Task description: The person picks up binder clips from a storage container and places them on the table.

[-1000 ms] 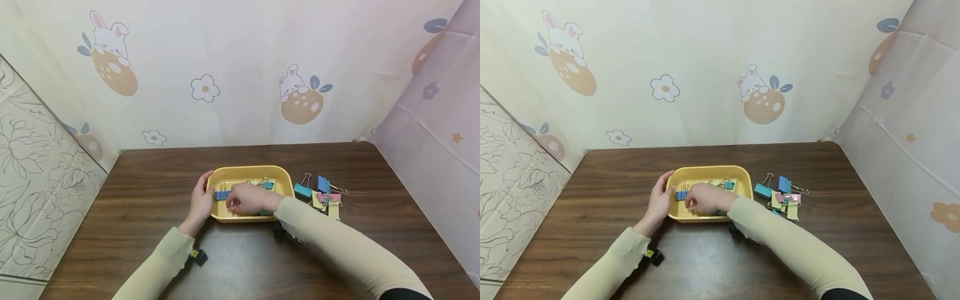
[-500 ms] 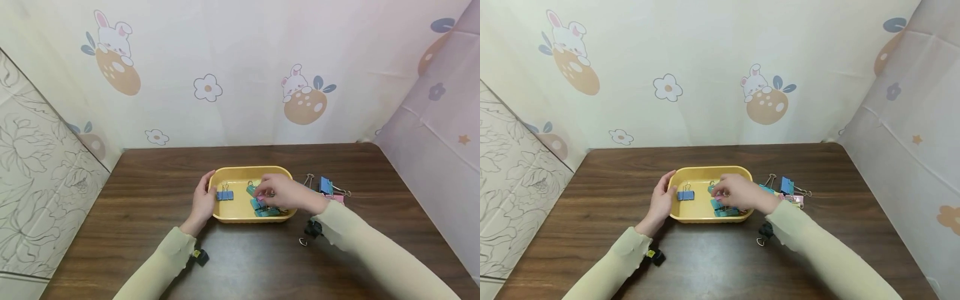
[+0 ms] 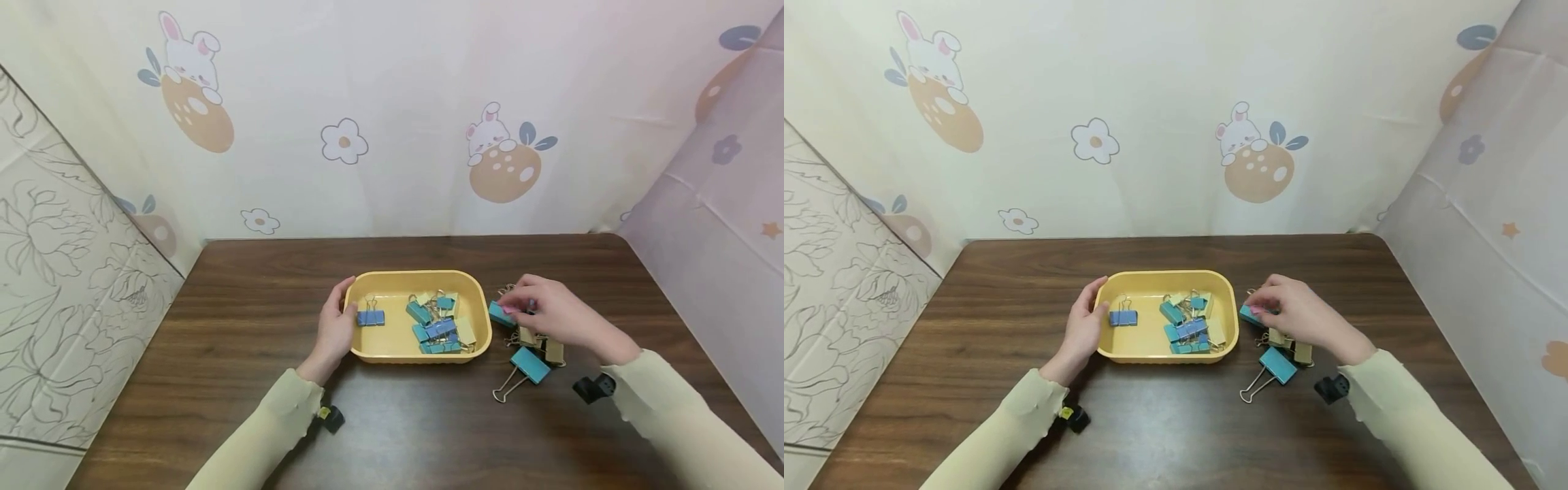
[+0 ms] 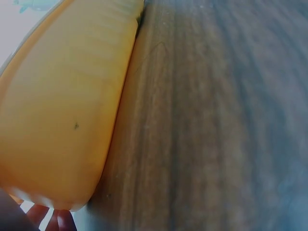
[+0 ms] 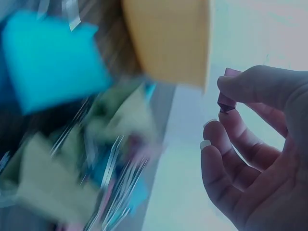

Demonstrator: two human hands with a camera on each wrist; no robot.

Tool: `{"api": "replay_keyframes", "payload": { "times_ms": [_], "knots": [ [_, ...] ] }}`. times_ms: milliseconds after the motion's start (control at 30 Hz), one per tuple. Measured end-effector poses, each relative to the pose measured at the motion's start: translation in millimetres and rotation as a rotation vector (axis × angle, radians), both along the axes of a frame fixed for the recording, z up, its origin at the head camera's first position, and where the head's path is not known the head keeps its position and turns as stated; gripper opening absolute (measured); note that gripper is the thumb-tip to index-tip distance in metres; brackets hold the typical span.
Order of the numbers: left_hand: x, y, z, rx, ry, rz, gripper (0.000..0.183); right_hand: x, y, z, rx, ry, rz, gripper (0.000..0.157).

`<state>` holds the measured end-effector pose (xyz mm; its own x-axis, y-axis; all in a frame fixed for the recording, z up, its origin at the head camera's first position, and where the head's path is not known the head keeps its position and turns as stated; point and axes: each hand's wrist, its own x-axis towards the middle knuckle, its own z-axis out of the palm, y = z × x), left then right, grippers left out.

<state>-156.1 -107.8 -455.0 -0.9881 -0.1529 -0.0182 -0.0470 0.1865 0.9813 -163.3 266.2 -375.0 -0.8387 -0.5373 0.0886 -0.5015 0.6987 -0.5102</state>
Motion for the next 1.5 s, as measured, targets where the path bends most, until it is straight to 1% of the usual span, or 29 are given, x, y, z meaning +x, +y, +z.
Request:
{"api": "replay_keyframes", "payload": {
  "times_ms": [67, 167, 200, 333, 400, 600, 800, 933, 1100, 1133, 1233, 1333, 1367, 1500],
  "knots": [
    [0.2, 0.5, -0.3, 0.005, -0.005, -0.002, 0.047, 2.0, 12.0, -3.1, 0.006, -0.008, -0.029, 0.019],
    [0.9, 1.7, 0.2, 0.010, -0.002, -0.002, 0.047, 4.8, 28.4, -8.5, 0.032, 0.017, -0.062, 0.020],
    [0.8, 2.1, 0.1, 0.012, 0.006, -0.003, 0.047, 5.8, 33.4, -10.1, 0.044, 0.036, -0.074, 0.020],
    [0.9, 2.6, 0.3, 0.012, 0.035, 0.002, 0.047, 10.0, 48.0, -14.8, 0.068, 0.062, -0.118, 0.020],
    [0.9, 2.1, 0.6, 0.010, 0.042, 0.005, 0.048, 11.6, 52.4, -18.2, 0.069, 0.075, -0.123, 0.020],
    [1.0, 0.9, 2.5, 0.018, -0.002, 0.006, 0.047, 14.1, 60.6, -29.4, 0.106, 0.075, -0.112, 0.021],
    [1.3, 0.4, 2.8, 0.019, -0.013, -0.003, 0.047, 13.9, 65.3, -34.0, 0.122, 0.081, -0.113, 0.021],
    [1.3, 0.4, 2.5, 0.021, -0.023, 0.003, 0.047, 13.4, 67.0, -31.8, 0.119, 0.077, -0.114, 0.021],
    [1.6, 0.5, 3.7, 0.020, -0.036, 0.008, 0.046, 12.6, 63.6, -23.4, 0.092, 0.066, -0.131, 0.018],
    [1.8, 0.4, 4.0, 0.019, -0.037, 0.007, 0.046, 12.5, 61.4, -21.0, 0.075, 0.049, -0.135, 0.018],
    [2.4, 0.4, 4.9, 0.018, -0.038, 0.007, 0.047, 11.4, 51.6, -12.0, -0.002, -0.052, -0.165, 0.019],
    [2.9, 0.7, 5.4, 0.015, -0.039, 0.005, 0.047, 8.2, 38.6, -3.5, -0.052, -0.103, -0.180, 0.020],
    [2.7, 0.8, 5.3, 0.015, -0.041, 0.005, 0.046, 6.4, 33.7, -1.3, -0.054, -0.092, -0.179, 0.019],
    [2.5, 0.6, 4.8, 0.018, -0.041, 0.004, 0.047, -2.7, 11.1, 3.9, -0.021, 0.015, -0.133, 0.018]
  ]
}}
